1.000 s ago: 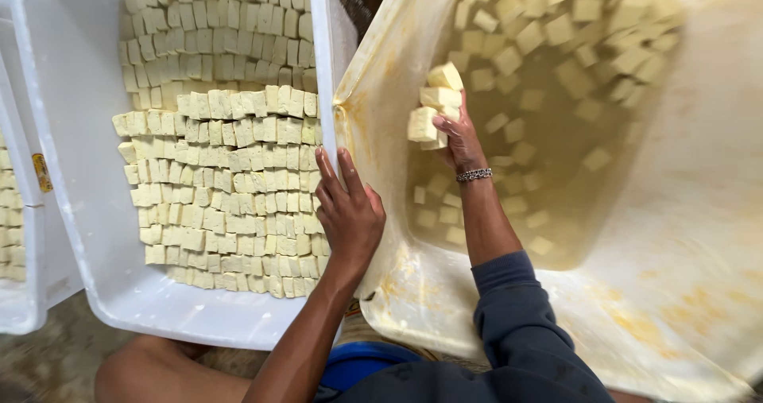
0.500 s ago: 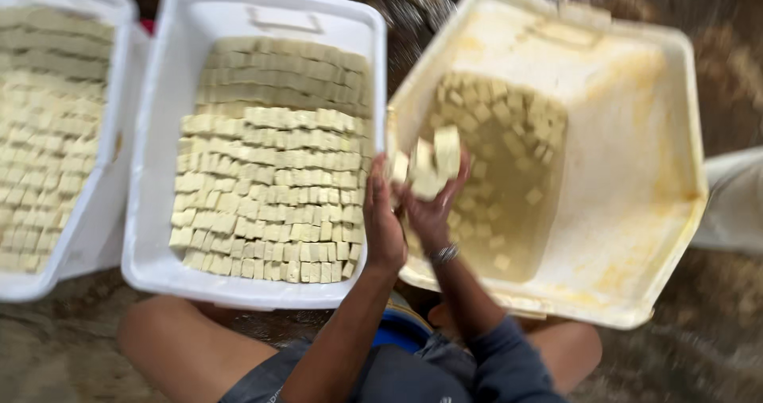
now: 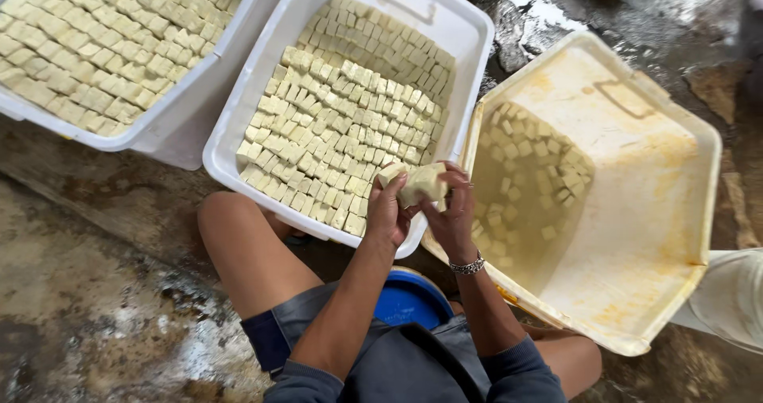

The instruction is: The person transfers small tofu cubes from a water-filled tub into a white tray, arranging them in neat rows by hand. The person repeatedly scoops cubes and places them into the tray, maintaining an orderly layout.

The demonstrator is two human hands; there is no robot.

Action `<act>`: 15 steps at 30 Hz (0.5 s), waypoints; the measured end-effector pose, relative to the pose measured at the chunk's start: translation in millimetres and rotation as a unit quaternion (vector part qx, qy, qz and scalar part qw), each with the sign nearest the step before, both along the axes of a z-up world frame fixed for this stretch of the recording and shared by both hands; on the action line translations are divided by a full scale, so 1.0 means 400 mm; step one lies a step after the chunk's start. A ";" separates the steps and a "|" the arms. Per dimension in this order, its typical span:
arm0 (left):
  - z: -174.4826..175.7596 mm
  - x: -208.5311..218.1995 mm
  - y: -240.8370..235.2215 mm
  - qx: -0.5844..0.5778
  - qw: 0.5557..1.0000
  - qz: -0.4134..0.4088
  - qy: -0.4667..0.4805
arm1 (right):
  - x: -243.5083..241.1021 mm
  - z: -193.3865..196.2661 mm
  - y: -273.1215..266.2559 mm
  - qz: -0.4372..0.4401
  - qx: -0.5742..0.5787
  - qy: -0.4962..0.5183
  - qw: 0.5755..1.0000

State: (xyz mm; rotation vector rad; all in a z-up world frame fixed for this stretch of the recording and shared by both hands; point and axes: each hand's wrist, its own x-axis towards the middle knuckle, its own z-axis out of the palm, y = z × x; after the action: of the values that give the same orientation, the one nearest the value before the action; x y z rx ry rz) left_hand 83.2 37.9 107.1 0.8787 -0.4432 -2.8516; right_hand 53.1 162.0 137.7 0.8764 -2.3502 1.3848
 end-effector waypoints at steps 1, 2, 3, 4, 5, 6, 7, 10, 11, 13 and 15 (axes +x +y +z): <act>0.000 -0.001 -0.010 -0.015 1.000 -0.004 0.001 | -0.001 -0.001 -0.012 0.025 0.028 0.064 0.997; 0.001 -0.005 -0.022 -0.029 1.000 -0.005 0.003 | -0.007 -0.005 -0.026 0.006 0.050 0.068 0.996; 0.004 -0.010 -0.032 -0.043 0.999 -0.006 0.004 | -0.012 -0.012 -0.041 -0.013 0.072 0.072 0.995; 0.008 -0.012 -0.037 -0.028 0.999 -0.011 0.011 | -0.017 -0.018 -0.047 -0.030 0.091 0.076 0.992; 0.014 -0.015 -0.038 -0.014 1.000 -0.015 0.018 | -0.022 -0.021 -0.048 -0.032 0.024 -0.005 0.999; 0.016 -0.019 -0.052 -0.003 1.000 -0.017 0.023 | -0.028 -0.031 -0.060 -0.030 -0.046 -0.089 0.994; 0.018 -0.026 -0.063 0.008 1.000 -0.015 0.015 | -0.036 -0.039 -0.070 -0.028 -0.115 -0.173 0.978; 0.003 -0.035 -0.089 0.001 1.000 -0.017 0.002 | -0.040 -0.072 -0.092 -0.120 0.097 0.008 0.988; -0.008 -0.039 -0.093 -0.025 0.999 -0.019 0.010 | -0.042 -0.082 -0.097 -0.085 0.090 0.034 0.992; -0.031 -0.053 -0.096 -0.063 0.998 -0.018 0.021 | -0.059 -0.097 -0.109 -0.015 0.075 0.091 0.993; -0.056 -0.065 -0.104 -0.091 0.995 -0.017 0.024 | -0.075 -0.112 -0.127 0.016 0.026 -0.009 0.999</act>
State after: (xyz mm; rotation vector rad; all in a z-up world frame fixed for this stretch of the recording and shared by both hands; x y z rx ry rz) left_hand 57.1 -3.8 84.6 0.7765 -0.7065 -2.7983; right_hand 23.1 111.1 92.8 0.9240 -2.4058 1.3533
